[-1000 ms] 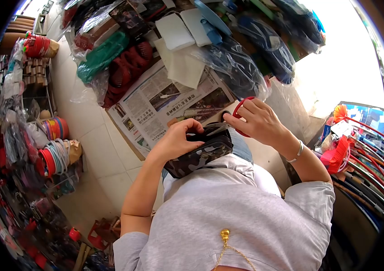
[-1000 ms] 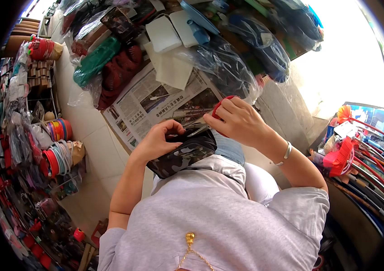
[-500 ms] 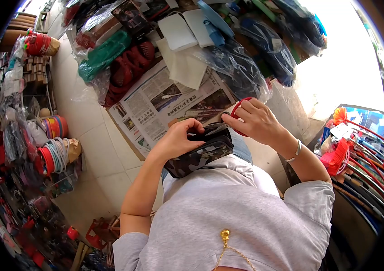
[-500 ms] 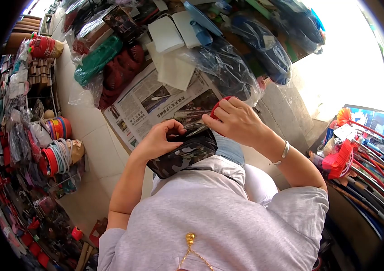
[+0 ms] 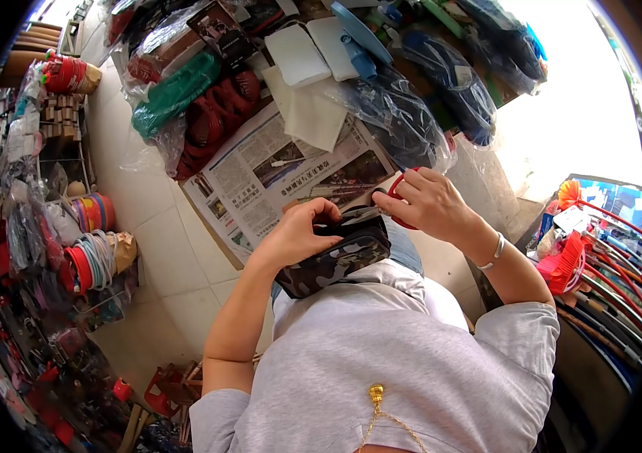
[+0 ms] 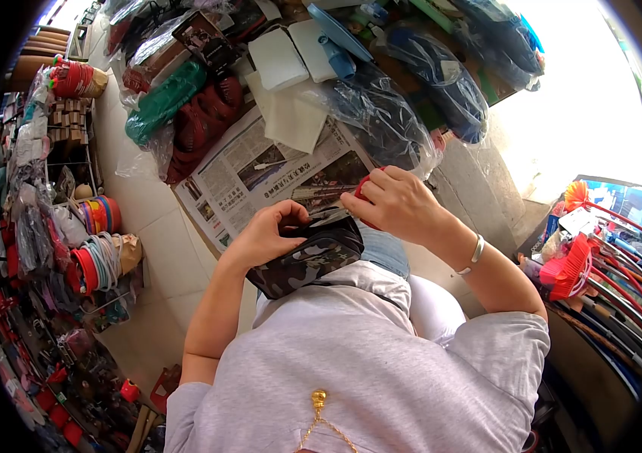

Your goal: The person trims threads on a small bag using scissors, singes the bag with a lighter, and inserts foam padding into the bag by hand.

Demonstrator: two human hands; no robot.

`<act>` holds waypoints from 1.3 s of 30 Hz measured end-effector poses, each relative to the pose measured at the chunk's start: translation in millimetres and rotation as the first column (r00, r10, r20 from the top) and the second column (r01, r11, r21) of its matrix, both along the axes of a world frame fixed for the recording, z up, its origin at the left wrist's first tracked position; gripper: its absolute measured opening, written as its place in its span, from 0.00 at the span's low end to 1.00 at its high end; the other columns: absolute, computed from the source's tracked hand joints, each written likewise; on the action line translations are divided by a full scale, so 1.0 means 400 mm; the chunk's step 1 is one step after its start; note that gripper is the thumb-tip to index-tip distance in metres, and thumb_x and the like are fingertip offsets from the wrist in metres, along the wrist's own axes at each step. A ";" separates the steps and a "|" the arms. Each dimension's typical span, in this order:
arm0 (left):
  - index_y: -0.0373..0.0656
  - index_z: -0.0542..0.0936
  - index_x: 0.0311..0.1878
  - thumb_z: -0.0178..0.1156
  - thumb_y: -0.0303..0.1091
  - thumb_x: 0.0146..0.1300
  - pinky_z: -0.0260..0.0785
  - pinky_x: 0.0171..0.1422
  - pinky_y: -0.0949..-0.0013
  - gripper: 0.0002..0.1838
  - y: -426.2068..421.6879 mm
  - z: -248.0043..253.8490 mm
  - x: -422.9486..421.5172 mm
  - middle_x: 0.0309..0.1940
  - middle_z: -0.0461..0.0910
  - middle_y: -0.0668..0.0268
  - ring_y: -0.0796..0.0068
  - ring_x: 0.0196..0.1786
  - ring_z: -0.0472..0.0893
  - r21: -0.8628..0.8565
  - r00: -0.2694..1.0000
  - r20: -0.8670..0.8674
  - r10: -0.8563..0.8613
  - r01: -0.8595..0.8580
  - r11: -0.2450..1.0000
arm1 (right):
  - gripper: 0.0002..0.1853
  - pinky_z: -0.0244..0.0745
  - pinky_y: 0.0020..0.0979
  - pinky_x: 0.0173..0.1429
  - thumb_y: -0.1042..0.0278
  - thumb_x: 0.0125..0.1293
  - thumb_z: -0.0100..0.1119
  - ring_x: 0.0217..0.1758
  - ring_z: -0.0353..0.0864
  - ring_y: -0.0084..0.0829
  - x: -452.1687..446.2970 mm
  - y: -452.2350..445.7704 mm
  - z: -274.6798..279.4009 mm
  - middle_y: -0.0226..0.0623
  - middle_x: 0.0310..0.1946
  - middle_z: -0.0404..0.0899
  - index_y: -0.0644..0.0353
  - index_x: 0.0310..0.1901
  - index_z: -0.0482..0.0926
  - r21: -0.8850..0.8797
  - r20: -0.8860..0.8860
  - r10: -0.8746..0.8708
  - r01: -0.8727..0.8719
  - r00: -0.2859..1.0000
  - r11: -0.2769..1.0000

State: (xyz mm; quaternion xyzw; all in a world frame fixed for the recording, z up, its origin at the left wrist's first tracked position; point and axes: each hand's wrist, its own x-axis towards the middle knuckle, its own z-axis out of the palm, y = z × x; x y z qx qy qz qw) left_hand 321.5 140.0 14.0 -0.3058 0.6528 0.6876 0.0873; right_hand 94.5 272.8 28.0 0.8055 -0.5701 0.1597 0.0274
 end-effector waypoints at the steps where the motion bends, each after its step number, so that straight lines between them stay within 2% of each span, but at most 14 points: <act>1: 0.36 0.75 0.46 0.65 0.17 0.52 0.70 0.55 0.75 0.17 -0.001 -0.002 0.000 0.43 0.77 0.68 0.77 0.48 0.78 -0.005 1.000 -0.001 -0.004 0.004 1.000 | 0.12 0.71 0.24 0.41 0.68 0.54 0.59 0.34 0.75 0.23 -0.001 0.001 -0.003 0.22 0.25 0.73 0.47 0.41 0.80 -0.001 0.000 -0.001 0.001 1.000 1.000; 16: 0.36 0.75 0.46 0.65 0.17 0.52 0.70 0.56 0.74 0.17 -0.001 0.006 -0.004 0.43 0.77 0.67 0.77 0.48 0.78 -0.007 1.000 0.022 -0.007 0.007 1.000 | 0.13 0.74 0.26 0.41 0.69 0.53 0.59 0.33 0.77 0.24 -0.016 0.023 -0.021 0.23 0.26 0.75 0.47 0.42 0.80 0.023 0.022 -0.012 0.011 1.000 1.000; 22: 0.36 0.75 0.46 0.65 0.17 0.52 0.71 0.56 0.74 0.17 -0.001 0.013 -0.007 0.43 0.77 0.67 0.77 0.48 0.79 0.001 0.999 0.038 -0.007 0.007 1.000 | 0.13 0.76 0.28 0.40 0.69 0.54 0.59 0.31 0.77 0.26 -0.024 0.039 -0.012 0.26 0.26 0.75 0.47 0.42 0.79 0.100 0.015 -0.039 0.037 0.999 0.994; 25: 0.37 0.75 0.47 0.64 0.17 0.52 0.70 0.56 0.73 0.18 -0.001 0.006 -0.001 0.44 0.77 0.67 0.77 0.49 0.78 -0.003 0.999 0.035 -0.016 0.016 1.000 | 0.14 0.76 0.30 0.40 0.68 0.53 0.62 0.31 0.78 0.28 -0.034 0.062 -0.015 0.26 0.26 0.76 0.49 0.43 0.79 0.119 0.076 -0.100 0.091 0.992 0.989; 27: 0.37 0.75 0.47 0.64 0.17 0.52 0.70 0.57 0.72 0.18 -0.001 0.013 0.002 0.45 0.77 0.67 0.76 0.50 0.78 -0.016 0.999 0.032 -0.012 0.012 1.000 | 0.19 0.75 0.29 0.43 0.64 0.49 0.70 0.35 0.78 0.32 -0.035 0.083 -0.002 0.30 0.30 0.77 0.50 0.45 0.79 0.306 0.238 -0.272 0.193 0.932 0.932; 31: 0.38 0.74 0.49 0.66 0.20 0.51 0.70 0.59 0.68 0.21 0.002 0.040 0.012 0.46 0.76 0.66 0.74 0.52 0.77 -0.057 0.999 0.028 -0.022 0.024 0.998 | 0.28 0.72 0.27 0.47 0.62 0.43 0.77 0.40 0.77 0.28 -0.041 0.139 0.025 0.31 0.33 0.76 0.52 0.49 0.78 0.299 0.332 -0.401 0.308 0.854 0.903; 32: 0.38 0.74 0.49 0.66 0.20 0.51 0.70 0.59 0.68 0.21 0.003 0.040 0.017 0.46 0.76 0.66 0.74 0.52 0.77 -0.054 0.999 0.029 -0.032 0.033 0.998 | 0.33 0.69 0.28 0.48 0.62 0.41 0.78 0.41 0.75 0.28 -0.060 0.179 0.009 0.32 0.35 0.75 0.53 0.52 0.77 0.594 0.563 -0.526 0.130 0.638 0.794; 33: 0.39 0.74 0.50 0.67 0.21 0.50 0.70 0.59 0.68 0.22 0.005 0.038 0.023 0.46 0.76 0.67 0.74 0.51 0.77 -0.064 0.999 0.005 -0.039 0.039 0.997 | 0.37 0.67 0.29 0.50 0.61 0.39 0.79 0.42 0.73 0.28 -0.078 0.226 -0.014 0.33 0.37 0.74 0.55 0.56 0.76 0.752 0.650 -0.679 -0.154 0.341 0.641; 34: 0.39 0.74 0.50 0.68 0.22 0.49 0.70 0.59 0.67 0.23 0.007 0.038 0.028 0.46 0.76 0.67 0.74 0.51 0.77 -0.073 0.999 -0.019 -0.050 0.048 0.996 | 0.42 0.67 0.27 0.49 0.60 0.37 0.79 0.41 0.72 0.26 -0.090 0.279 -0.066 0.31 0.36 0.73 0.60 0.59 0.73 0.615 0.679 -0.725 -0.450 -0.115 0.647; 35: 0.39 0.74 0.50 0.68 0.22 0.49 0.70 0.59 0.67 0.23 0.010 0.041 0.033 0.46 0.76 0.67 0.74 0.51 0.77 -0.067 0.997 -0.018 -0.070 0.068 0.995 | 0.42 0.67 0.27 0.49 0.60 0.37 0.79 0.41 0.72 0.26 -0.070 0.309 -0.088 0.31 0.36 0.73 0.60 0.59 0.73 0.618 0.675 -0.726 -0.438 -0.131 0.653; 36: 0.39 0.74 0.51 0.68 0.22 0.49 0.70 0.59 0.67 0.24 0.013 0.047 0.035 0.47 0.76 0.67 0.74 0.50 0.77 -0.073 0.997 -0.020 -0.070 0.068 0.995 | 0.34 0.67 0.32 0.51 0.65 0.41 0.74 0.44 0.72 0.31 -0.050 0.339 -0.101 0.34 0.36 0.75 0.61 0.54 0.75 0.864 0.435 -0.770 0.027 0.466 0.504; 37: 0.39 0.74 0.51 0.69 0.23 0.48 0.70 0.59 0.67 0.24 0.016 0.053 0.032 0.47 0.76 0.67 0.75 0.50 0.77 -0.081 0.997 -0.023 -0.068 0.066 0.995 | 0.26 0.66 0.37 0.53 0.69 0.45 0.69 0.47 0.72 0.36 -0.036 0.364 -0.131 0.38 0.37 0.76 0.62 0.50 0.77 0.711 -0.150 -0.665 0.547 0.732 0.442; 38: 0.39 0.75 0.50 0.68 0.22 0.48 0.71 0.57 0.67 0.23 0.022 0.065 0.026 0.44 0.77 0.67 0.75 0.48 0.77 -0.106 0.997 -0.023 -0.075 0.072 0.992 | 0.23 0.65 0.41 0.54 0.66 0.46 0.67 0.49 0.71 0.42 -0.069 0.438 -0.238 0.41 0.37 0.76 0.55 0.48 0.77 0.442 -0.452 -0.483 0.658 0.750 0.610; 39: 0.39 0.75 0.50 0.68 0.22 0.48 0.71 0.57 0.67 0.23 0.024 0.064 0.018 0.44 0.77 0.67 0.75 0.48 0.77 -0.106 0.995 -0.023 -0.094 0.091 0.990 | 0.25 0.65 0.40 0.53 0.65 0.43 0.70 0.46 0.72 0.40 -0.060 0.429 -0.186 0.38 0.35 0.75 0.53 0.47 0.77 0.457 -0.202 -0.704 0.702 0.680 0.546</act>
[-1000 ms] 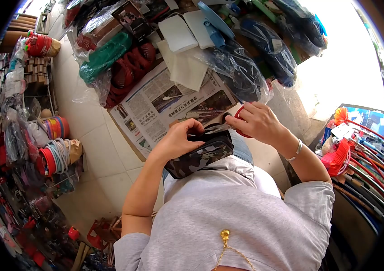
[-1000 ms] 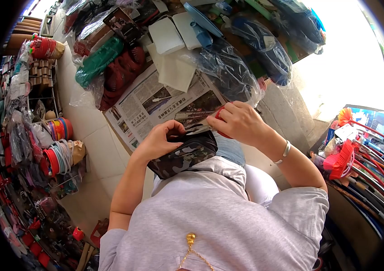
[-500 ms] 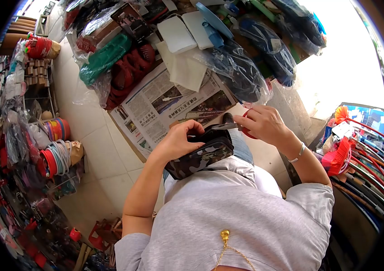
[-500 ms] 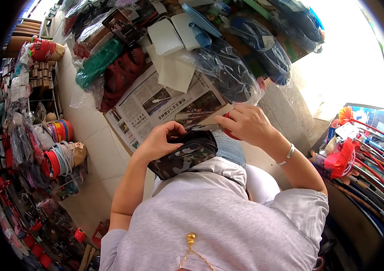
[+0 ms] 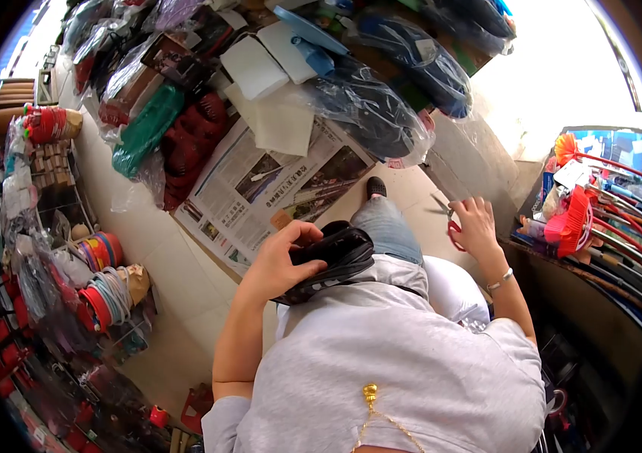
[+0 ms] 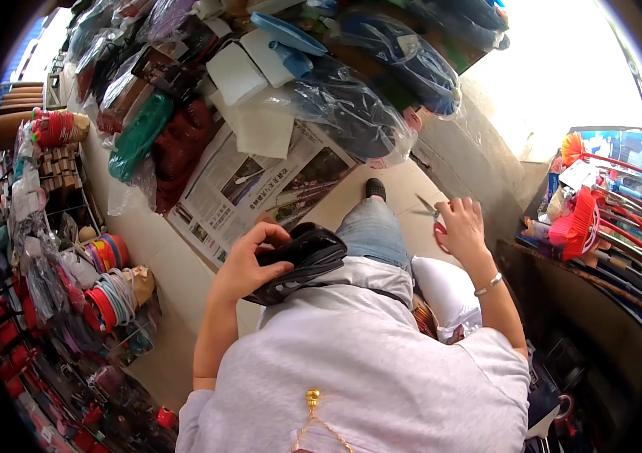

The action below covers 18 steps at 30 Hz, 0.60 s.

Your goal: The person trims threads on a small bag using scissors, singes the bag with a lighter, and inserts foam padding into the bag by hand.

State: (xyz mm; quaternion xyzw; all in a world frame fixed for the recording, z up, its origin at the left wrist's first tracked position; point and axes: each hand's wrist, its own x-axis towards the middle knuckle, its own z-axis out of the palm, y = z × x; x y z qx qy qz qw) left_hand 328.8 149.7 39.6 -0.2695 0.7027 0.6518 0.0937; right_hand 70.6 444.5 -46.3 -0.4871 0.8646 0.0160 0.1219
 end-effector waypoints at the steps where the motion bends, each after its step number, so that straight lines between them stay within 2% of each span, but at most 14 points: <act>1: 0.39 0.76 0.49 0.67 0.21 0.49 0.71 0.54 0.68 0.21 0.005 0.000 -0.002 0.42 0.78 0.67 0.75 0.47 0.78 -0.091 1.000 0.008 0.030 -0.029 0.995 | 0.27 0.66 0.38 0.51 0.63 0.42 0.72 0.44 0.72 0.37 -0.002 -0.018 0.023 0.36 0.34 0.74 0.55 0.48 0.76 -0.079 0.227 -0.147 0.169 0.963 0.982; 2: 0.40 0.76 0.48 0.67 0.21 0.50 0.72 0.52 0.68 0.20 0.013 0.004 0.005 0.39 0.79 0.67 0.76 0.46 0.78 -0.177 0.998 0.025 0.050 -0.045 0.983 | 0.29 0.67 0.36 0.49 0.62 0.41 0.74 0.41 0.72 0.33 0.015 -0.028 0.041 0.34 0.33 0.72 0.57 0.49 0.75 -0.109 0.460 -0.271 0.356 0.846 0.928; 3: 0.40 0.76 0.48 0.67 0.21 0.50 0.72 0.52 0.68 0.20 0.020 0.007 0.003 0.39 0.79 0.67 0.76 0.46 0.78 -0.183 0.999 0.033 0.028 -0.021 0.983 | 0.29 0.67 0.36 0.49 0.62 0.41 0.74 0.41 0.72 0.33 0.036 -0.051 0.071 0.34 0.33 0.72 0.57 0.49 0.75 -0.111 0.468 -0.287 0.378 0.836 0.919; 5: 0.40 0.77 0.44 0.65 0.20 0.49 0.73 0.46 0.68 0.16 0.037 0.015 -0.006 0.35 0.80 0.65 0.71 0.42 0.80 -0.408 0.981 -0.111 0.158 -0.190 0.893 | 0.32 0.67 0.29 0.42 0.60 0.43 0.76 0.35 0.70 0.26 0.073 -0.105 0.115 0.30 0.31 0.69 0.59 0.51 0.73 -0.099 0.779 -0.319 0.609 0.540 0.787; 6: 0.40 0.77 0.44 0.65 0.20 0.49 0.73 0.46 0.68 0.16 0.041 0.022 -0.010 0.35 0.80 0.65 0.71 0.42 0.80 -0.420 0.984 -0.109 0.144 -0.176 0.890 | 0.32 0.65 0.24 0.39 0.58 0.51 0.73 0.33 0.68 0.22 0.086 -0.116 0.099 0.28 0.32 0.68 0.60 0.54 0.70 -0.089 0.900 -0.209 0.631 0.383 0.771; 7: 0.40 0.77 0.42 0.65 0.19 0.49 0.73 0.44 0.67 0.16 0.045 0.030 -0.014 0.36 0.80 0.63 0.67 0.40 0.80 -0.587 0.975 -0.217 0.046 -0.168 0.792 | 0.31 0.66 0.23 0.38 0.56 0.54 0.71 0.33 0.69 0.21 0.111 -0.139 0.091 0.28 0.33 0.69 0.61 0.55 0.69 -0.038 0.982 -0.103 0.704 0.158 0.709; 8: 0.40 0.77 0.41 0.65 0.19 0.48 0.73 0.42 0.66 0.15 0.051 0.035 -0.020 0.36 0.80 0.61 0.64 0.38 0.80 -0.727 0.951 -0.302 -0.069 -0.183 0.662 | 0.31 0.66 0.23 0.38 0.55 0.57 0.69 0.33 0.70 0.21 0.142 -0.172 0.093 0.29 0.34 0.69 0.61 0.56 0.67 0.033 0.997 0.028 0.756 -0.068 0.654; 9: 0.41 0.77 0.40 0.64 0.17 0.45 0.73 0.41 0.64 0.16 0.056 0.038 -0.031 0.36 0.79 0.60 0.59 0.36 0.79 -0.768 0.921 -0.366 -0.130 -0.221 0.601 | 0.31 0.66 0.22 0.38 0.54 0.59 0.67 0.34 0.71 0.21 0.172 -0.213 0.114 0.30 0.34 0.70 0.62 0.57 0.65 0.117 0.979 0.052 0.753 -0.196 0.648; 10: 0.41 0.77 0.40 0.64 0.17 0.45 0.73 0.41 0.64 0.16 0.060 0.036 -0.038 0.36 0.79 0.60 0.59 0.36 0.79 -0.774 0.921 -0.364 -0.138 -0.217 0.595 | 0.32 0.67 0.22 0.38 0.52 0.61 0.66 0.34 0.72 0.21 0.201 -0.253 0.135 0.32 0.34 0.70 0.62 0.58 0.63 0.199 0.944 0.076 0.738 -0.321 0.645; 12: 0.43 0.77 0.43 0.63 0.16 0.41 0.73 0.38 0.64 0.21 0.063 0.021 -0.050 0.36 0.79 0.64 0.61 0.35 0.79 -0.818 0.877 -0.439 -0.192 -0.303 0.489 | 0.32 0.69 0.23 0.39 0.52 0.62 0.65 0.35 0.73 0.22 0.244 -0.307 0.137 0.33 0.35 0.72 0.62 0.59 0.61 0.224 0.943 0.050 0.735 -0.330 0.640; 13: 0.43 0.78 0.43 0.63 0.17 0.40 0.72 0.38 0.64 0.22 0.065 0.017 -0.053 0.35 0.80 0.63 0.61 0.35 0.79 -0.828 0.877 -0.441 -0.191 -0.314 0.465 | 0.33 0.70 0.24 0.38 0.53 0.61 0.66 0.38 0.73 0.23 0.257 -0.334 0.141 0.35 0.39 0.72 0.61 0.59 0.60 0.280 0.926 0.052 0.774 -0.373 0.568; 14: 0.43 0.78 0.43 0.63 0.17 0.40 0.72 0.38 0.64 0.22 0.067 0.013 -0.056 0.35 0.80 0.63 0.61 0.35 0.79 -0.831 0.877 -0.439 -0.196 -0.313 0.461 | 0.33 0.70 0.24 0.38 0.53 0.61 0.66 0.38 0.73 0.23 0.260 -0.349 0.141 0.35 0.39 0.72 0.61 0.59 0.60 0.277 0.926 0.059 0.775 -0.374 0.568; 16: 0.44 0.78 0.48 0.63 0.17 0.41 0.73 0.36 0.65 0.25 0.065 0.006 -0.054 0.33 0.78 0.64 0.62 0.33 0.78 -0.831 0.885 -0.445 -0.137 -0.351 0.432 | 0.34 0.70 0.25 0.38 0.55 0.58 0.68 0.43 0.72 0.24 0.259 -0.373 0.138 0.36 0.43 0.70 0.61 0.58 0.61 0.311 0.897 0.118 0.799 -0.426 0.515; 18: 0.42 0.78 0.49 0.63 0.18 0.43 0.72 0.36 0.66 0.25 0.058 -0.003 -0.039 0.32 0.78 0.64 0.64 0.31 0.78 -0.827 0.902 -0.427 -0.059 -0.364 0.428 | 0.34 0.71 0.27 0.39 0.59 0.54 0.70 0.45 0.71 0.24 0.243 -0.375 0.156 0.36 0.46 0.68 0.60 0.57 0.62 0.289 0.903 0.108 0.773 -0.416 0.564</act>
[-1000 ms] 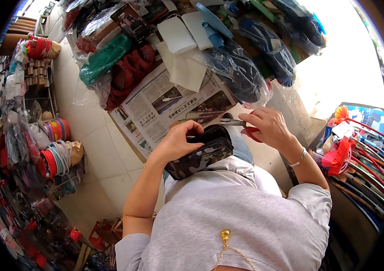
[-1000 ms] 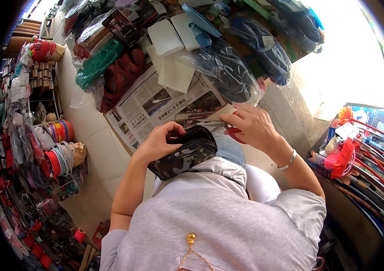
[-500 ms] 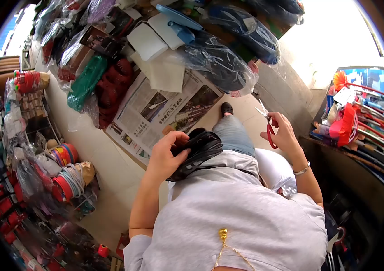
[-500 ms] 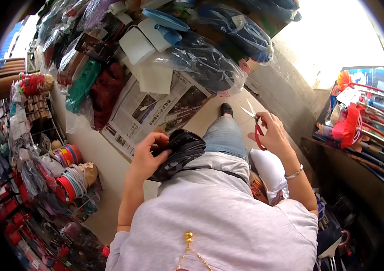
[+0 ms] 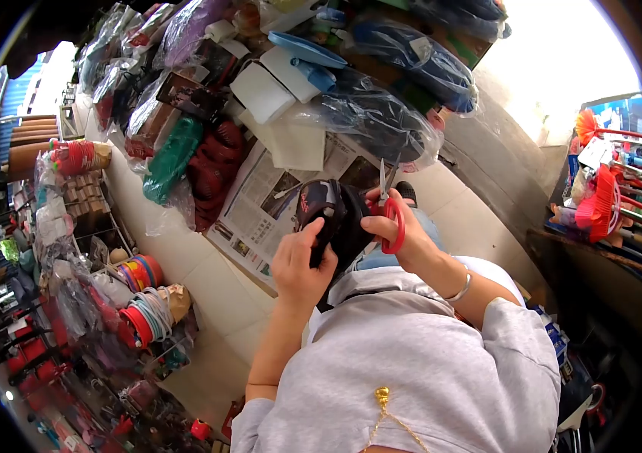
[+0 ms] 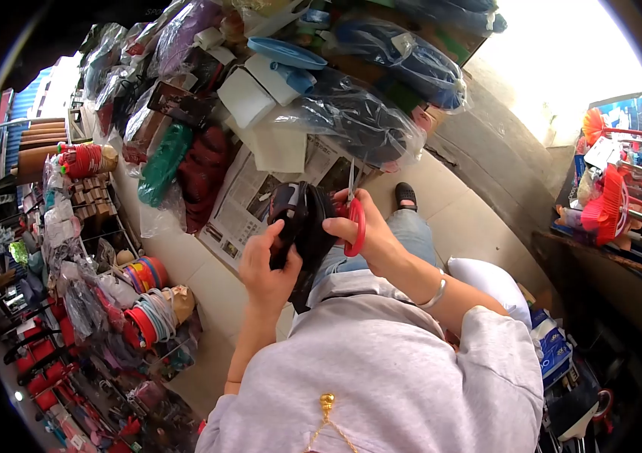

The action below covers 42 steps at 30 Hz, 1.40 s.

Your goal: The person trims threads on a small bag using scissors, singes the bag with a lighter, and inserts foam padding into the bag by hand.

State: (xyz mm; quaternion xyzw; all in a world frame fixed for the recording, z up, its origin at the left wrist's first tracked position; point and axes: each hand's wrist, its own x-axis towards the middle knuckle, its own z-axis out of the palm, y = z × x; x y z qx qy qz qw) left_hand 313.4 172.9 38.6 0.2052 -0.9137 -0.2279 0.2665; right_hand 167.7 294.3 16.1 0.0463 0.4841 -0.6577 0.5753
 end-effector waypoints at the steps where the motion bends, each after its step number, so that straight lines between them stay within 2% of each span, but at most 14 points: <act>1: 0.41 0.78 0.50 0.63 0.18 0.44 0.72 0.36 0.68 0.24 -0.003 -0.003 0.007 0.31 0.78 0.64 0.67 0.30 0.77 0.034 0.997 0.021 0.069 -0.070 0.997 | 0.32 0.66 0.26 0.44 0.62 0.51 0.69 0.45 0.68 0.23 -0.001 0.000 0.000 0.33 0.43 0.68 0.57 0.56 0.64 -0.002 -0.067 0.018 -0.018 0.998 1.000; 3: 0.39 0.78 0.50 0.63 0.19 0.46 0.71 0.36 0.69 0.23 -0.013 -0.004 0.019 0.29 0.77 0.64 0.70 0.29 0.76 0.145 0.988 0.008 0.155 -0.155 0.977 | 0.30 0.60 0.26 0.50 0.67 0.46 0.67 0.47 0.63 0.23 0.000 -0.003 0.011 0.30 0.39 0.66 0.55 0.53 0.67 -0.050 -0.131 -0.003 -0.004 0.991 0.999; 8: 0.36 0.78 0.51 0.62 0.21 0.53 0.68 0.37 0.76 0.19 -0.020 0.002 0.036 0.26 0.75 0.69 0.80 0.29 0.73 0.494 0.918 -0.052 0.392 -0.318 0.810 | 0.28 0.65 0.24 0.45 0.71 0.49 0.65 0.41 0.68 0.20 -0.004 0.004 0.033 0.29 0.40 0.68 0.55 0.54 0.66 -0.118 -0.118 0.033 -0.047 0.993 0.992; 14: 0.35 0.77 0.51 0.61 0.22 0.56 0.67 0.38 0.77 0.18 -0.013 0.011 0.055 0.29 0.77 0.68 0.81 0.30 0.73 0.471 0.883 -0.138 0.448 -0.339 0.814 | 0.29 0.66 0.23 0.45 0.78 0.49 0.63 0.41 0.68 0.19 0.017 0.005 0.056 0.29 0.40 0.69 0.55 0.54 0.64 -0.213 -0.122 0.041 -0.066 0.992 0.975; 20: 0.36 0.76 0.52 0.60 0.22 0.57 0.65 0.37 0.80 0.17 -0.028 -0.022 0.127 0.31 0.77 0.69 0.83 0.30 0.72 0.405 0.849 -0.167 0.501 -0.404 0.820 | 0.25 0.70 0.26 0.40 0.69 0.55 0.69 0.34 0.76 0.22 0.025 -0.021 0.019 0.33 0.34 0.77 0.57 0.53 0.68 -0.271 -0.057 0.124 -0.134 0.991 0.953; 21: 0.36 0.76 0.52 0.60 0.22 0.57 0.65 0.37 0.80 0.17 -0.036 -0.023 0.148 0.31 0.77 0.69 0.83 0.30 0.72 0.397 0.839 -0.187 0.510 -0.411 0.821 | 0.24 0.72 0.28 0.37 0.62 0.55 0.70 0.30 0.77 0.26 0.015 -0.024 -0.016 0.35 0.29 0.78 0.58 0.50 0.71 -0.082 -0.419 0.281 -0.345 0.863 0.935; 22: 0.36 0.75 0.52 0.59 0.22 0.58 0.64 0.36 0.81 0.17 -0.044 -0.021 0.172 0.31 0.76 0.71 0.85 0.30 0.71 0.502 0.795 -0.169 0.583 -0.439 0.745 | 0.24 0.73 0.30 0.34 0.55 0.55 0.72 0.26 0.79 0.30 0.009 -0.032 -0.047 0.36 0.24 0.79 0.59 0.48 0.74 0.167 -0.687 0.432 -0.452 0.585 0.876; 23: 0.37 0.74 0.53 0.59 0.22 0.58 0.62 0.35 0.82 0.17 -0.052 -0.023 0.197 0.32 0.75 0.72 0.87 0.30 0.70 0.602 0.748 -0.143 0.648 -0.454 0.656 | 0.27 0.74 0.34 0.32 0.43 0.54 0.68 0.25 0.81 0.38 0.014 -0.043 -0.069 0.39 0.21 0.79 0.59 0.43 0.78 0.243 -0.904 0.349 -0.375 0.246 0.894; 24: 0.37 0.74 0.53 0.59 0.22 0.58 0.62 0.35 0.82 0.17 -0.061 -0.032 0.224 0.32 0.75 0.72 0.87 0.30 0.70 0.600 0.737 -0.161 0.657 -0.456 0.658 | 0.27 0.74 0.34 0.32 0.43 0.54 0.68 0.25 0.81 0.38 0.014 -0.059 -0.082 0.39 0.21 0.79 0.59 0.43 0.78 0.236 -0.912 0.340 -0.385 0.230 0.892; 27: 0.38 0.73 0.53 0.56 0.20 0.60 0.61 0.35 0.83 0.17 -0.079 -0.053 0.281 0.33 0.72 0.74 0.88 0.31 0.68 0.610 0.688 -0.175 0.704 -0.486 0.626 | 0.26 0.74 0.40 0.30 0.42 0.56 0.63 0.28 0.82 0.43 0.023 -0.112 -0.137 0.38 0.25 0.82 0.57 0.44 0.74 0.434 -0.901 0.381 -0.478 -0.209 0.764; 30: 0.38 0.73 0.53 0.55 0.20 0.62 0.62 0.36 0.83 0.16 -0.090 -0.081 0.319 0.34 0.72 0.73 0.87 0.33 0.69 0.646 0.626 -0.206 0.753 -0.491 0.584 | 0.26 0.73 0.40 0.28 0.49 0.54 0.65 0.26 0.82 0.41 0.059 -0.187 -0.190 0.37 0.23 0.81 0.57 0.47 0.69 0.548 -0.827 0.396 -0.417 -0.398 0.725; 33: 0.38 0.69 0.58 0.52 0.20 0.65 0.71 0.46 0.77 0.18 -0.107 -0.143 0.367 0.40 0.74 0.67 0.81 0.41 0.75 0.749 0.584 -0.221 0.781 -0.411 0.519 | 0.22 0.77 0.36 0.34 0.64 0.53 0.64 0.34 0.83 0.39 0.110 -0.262 -0.214 0.40 0.29 0.81 0.60 0.47 0.66 0.563 -0.805 0.375 -0.391 -0.460 0.728; 36: 0.38 0.69 0.59 0.51 0.19 0.65 0.69 0.41 0.79 0.18 -0.136 -0.201 0.357 0.39 0.74 0.68 0.82 0.39 0.74 0.893 0.496 -0.231 0.837 -0.233 0.384 | 0.17 0.80 0.35 0.41 0.73 0.53 0.61 0.44 0.81 0.41 0.136 -0.304 -0.292 0.45 0.37 0.80 0.63 0.45 0.70 0.595 -0.762 0.332 -0.402 -0.556 0.696; 42: 0.43 0.64 0.66 0.48 0.23 0.68 0.73 0.43 0.71 0.23 -0.144 -0.397 0.417 0.46 0.73 0.66 0.76 0.43 0.76 0.958 0.506 0.072 0.860 -0.274 0.080 | 0.10 0.79 0.38 0.42 0.69 0.54 0.60 0.44 0.79 0.44 0.136 -0.317 -0.308 0.43 0.38 0.76 0.59 0.38 0.79 0.555 -0.806 0.328 -0.438 -0.492 0.707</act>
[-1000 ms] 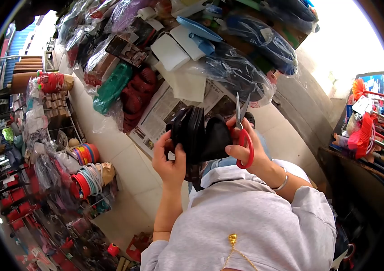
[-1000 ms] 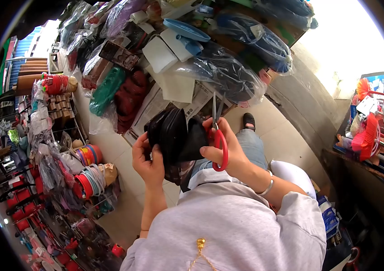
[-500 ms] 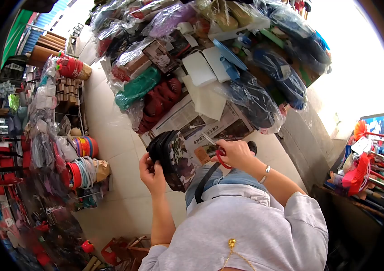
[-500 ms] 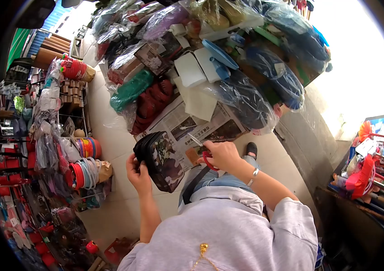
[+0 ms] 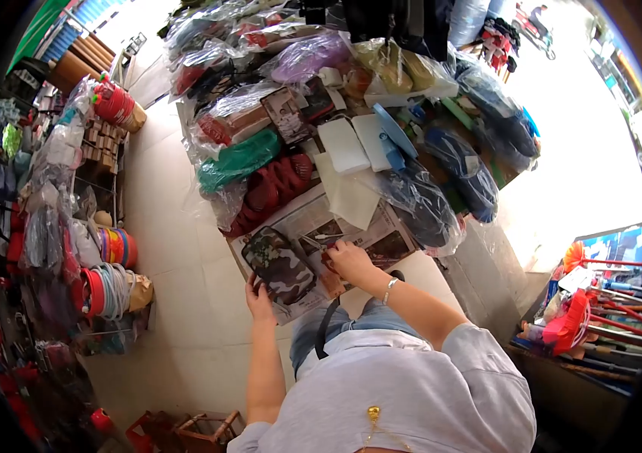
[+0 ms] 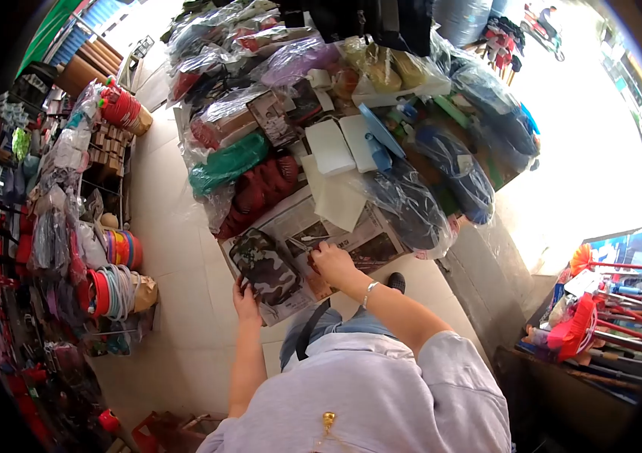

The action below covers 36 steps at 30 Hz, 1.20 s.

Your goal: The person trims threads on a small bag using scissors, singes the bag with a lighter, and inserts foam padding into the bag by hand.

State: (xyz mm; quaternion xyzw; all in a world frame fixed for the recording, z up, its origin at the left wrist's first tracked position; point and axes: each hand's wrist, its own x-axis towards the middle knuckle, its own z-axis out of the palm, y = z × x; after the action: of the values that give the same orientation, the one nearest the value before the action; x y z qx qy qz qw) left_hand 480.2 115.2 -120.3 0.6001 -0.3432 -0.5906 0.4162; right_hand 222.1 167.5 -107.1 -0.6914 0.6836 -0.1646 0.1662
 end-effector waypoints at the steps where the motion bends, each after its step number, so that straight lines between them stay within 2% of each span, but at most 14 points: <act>1: 0.42 0.63 0.66 0.48 0.23 0.67 0.72 0.42 0.74 0.24 0.011 -0.010 -0.002 0.46 0.74 0.65 0.76 0.40 0.76 0.031 0.998 -0.039 0.039 -0.038 0.999 | 0.10 0.79 0.39 0.43 0.67 0.56 0.60 0.44 0.79 0.43 -0.012 0.000 0.018 0.43 0.38 0.76 0.58 0.39 0.79 -0.032 0.060 -0.001 0.003 0.998 0.999; 4: 0.39 0.62 0.66 0.49 0.23 0.67 0.71 0.40 0.75 0.24 0.048 -0.047 0.017 0.46 0.75 0.62 0.76 0.38 0.76 0.060 0.991 -0.135 0.028 -0.020 0.998 | 0.13 0.77 0.40 0.45 0.62 0.59 0.60 0.42 0.80 0.44 -0.077 -0.027 0.062 0.40 0.38 0.77 0.53 0.45 0.79 -0.007 0.174 0.071 -0.071 0.982 0.997; 8: 0.36 0.62 0.66 0.50 0.24 0.67 0.71 0.39 0.76 0.24 0.084 -0.051 0.025 0.44 0.76 0.61 0.77 0.37 0.76 0.049 0.989 -0.142 0.029 -0.022 0.999 | 0.14 0.77 0.41 0.44 0.62 0.62 0.57 0.42 0.81 0.44 -0.203 -0.135 0.110 0.39 0.40 0.79 0.49 0.49 0.77 0.014 -0.004 0.175 -0.175 0.985 0.985; 11: 0.36 0.63 0.65 0.52 0.25 0.67 0.69 0.38 0.77 0.23 0.099 -0.054 0.050 0.42 0.77 0.62 0.78 0.36 0.75 0.073 0.982 -0.187 0.010 0.003 0.997 | 0.15 0.77 0.43 0.45 0.63 0.64 0.55 0.41 0.81 0.45 -0.262 -0.251 0.160 0.39 0.40 0.79 0.44 0.53 0.76 -0.007 -0.088 0.105 -0.106 0.991 0.994; 13: 0.39 0.66 0.64 0.55 0.27 0.65 0.73 0.44 0.72 0.23 0.111 -0.059 0.086 0.42 0.78 0.63 0.74 0.40 0.78 0.041 0.981 -0.128 -0.148 0.155 0.987 | 0.16 0.77 0.43 0.45 0.63 0.64 0.55 0.42 0.81 0.45 -0.285 -0.324 0.161 0.39 0.40 0.79 0.44 0.54 0.76 -0.052 -0.104 0.087 -0.093 0.991 0.994; 19: 0.39 0.69 0.62 0.54 0.28 0.67 0.71 0.43 0.74 0.20 0.146 -0.052 0.220 0.43 0.79 0.64 0.77 0.40 0.77 0.097 0.972 0.035 -0.234 0.229 0.968 | 0.21 0.71 0.41 0.56 0.65 0.59 0.60 0.56 0.74 0.41 -0.314 -0.408 0.182 0.39 0.44 0.78 0.46 0.55 0.76 -0.143 -0.131 -0.116 0.097 0.985 0.985; 22: 0.44 0.70 0.62 0.54 0.29 0.66 0.73 0.45 0.71 0.20 0.152 -0.044 0.248 0.44 0.79 0.64 0.74 0.44 0.78 0.144 0.981 0.159 -0.112 0.090 0.985 | 0.26 0.63 0.42 0.63 0.65 0.54 0.64 0.60 0.69 0.41 -0.391 -0.384 0.186 0.38 0.48 0.75 0.48 0.57 0.74 -0.354 -0.317 -0.240 0.120 0.917 0.927; 24: 0.44 0.70 0.62 0.53 0.29 0.66 0.73 0.45 0.70 0.20 0.170 -0.021 0.214 0.44 0.79 0.64 0.74 0.44 0.78 0.162 0.984 0.178 -0.009 -0.020 0.987 | 0.31 0.58 0.44 0.66 0.67 0.51 0.66 0.59 0.67 0.43 -0.439 -0.350 0.221 0.37 0.51 0.71 0.49 0.60 0.70 -0.598 -0.495 -0.365 -0.005 0.789 0.801; 26: 0.45 0.69 0.61 0.53 0.29 0.67 0.73 0.45 0.69 0.19 0.176 -0.016 0.176 0.44 0.79 0.64 0.73 0.44 0.79 0.158 0.969 0.229 0.090 -0.129 0.979 | 0.33 0.57 0.43 0.67 0.69 0.50 0.66 0.61 0.67 0.41 -0.504 -0.320 0.235 0.36 0.57 0.67 0.48 0.60 0.68 -0.626 -0.428 -0.449 0.102 0.784 0.773; 28: 0.45 0.68 0.61 0.51 0.29 0.67 0.73 0.44 0.68 0.19 0.205 -0.028 0.147 0.44 0.78 0.64 0.73 0.44 0.79 0.164 0.962 0.072 0.264 -0.272 0.948 | 0.35 0.63 0.39 0.65 0.69 0.51 0.65 0.63 0.68 0.43 -0.590 -0.285 0.209 0.40 0.57 0.69 0.47 0.64 0.65 -0.436 -0.097 -0.542 0.453 0.835 0.777; 29: 0.45 0.68 0.60 0.51 0.28 0.67 0.74 0.45 0.66 0.18 0.216 -0.039 0.129 0.45 0.78 0.64 0.73 0.44 0.79 0.174 0.961 0.049 0.272 -0.276 0.945 | 0.33 0.71 0.39 0.57 0.72 0.52 0.63 0.52 0.75 0.47 -0.645 -0.274 0.204 0.42 0.49 0.75 0.51 0.63 0.68 -0.351 0.138 -0.506 0.520 0.851 0.779; 30: 0.45 0.68 0.60 0.51 0.28 0.67 0.74 0.45 0.66 0.18 0.226 -0.042 0.104 0.45 0.78 0.64 0.73 0.44 0.79 0.182 0.962 0.059 0.266 -0.273 0.945 | 0.27 0.75 0.38 0.48 0.76 0.54 0.61 0.39 0.78 0.42 -0.700 -0.267 0.183 0.39 0.37 0.78 0.55 0.59 0.72 -0.555 0.259 -0.405 0.478 0.877 0.680; 34: 0.44 0.68 0.61 0.51 0.29 0.68 0.74 0.49 0.64 0.18 0.222 -0.014 0.017 0.46 0.77 0.63 0.72 0.45 0.78 0.135 0.950 0.100 0.296 -0.308 0.942 | 0.21 0.73 0.26 0.44 0.78 0.60 0.59 0.38 0.75 0.20 -0.881 -0.161 0.248 0.30 0.35 0.76 0.56 0.56 0.76 -0.221 0.697 -0.467 0.782 0.545 0.583; 36: 0.44 0.67 0.61 0.51 0.30 0.68 0.74 0.50 0.63 0.19 0.218 0.006 -0.005 0.47 0.76 0.63 0.71 0.45 0.78 0.131 0.936 0.145 0.321 -0.340 0.931 | 0.19 0.70 0.20 0.38 0.79 0.60 0.58 0.33 0.75 0.18 -0.995 -0.096 0.223 0.29 0.34 0.78 0.58 0.54 0.77 -0.143 0.852 -0.382 0.860 0.359 0.489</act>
State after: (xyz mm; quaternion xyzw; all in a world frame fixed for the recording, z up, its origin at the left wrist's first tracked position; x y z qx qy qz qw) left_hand 478.3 202.3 -117.8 0.7142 -0.2153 -0.4993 0.4408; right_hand -175.9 129.2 -18.1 -0.2384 0.6887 -0.6737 0.1225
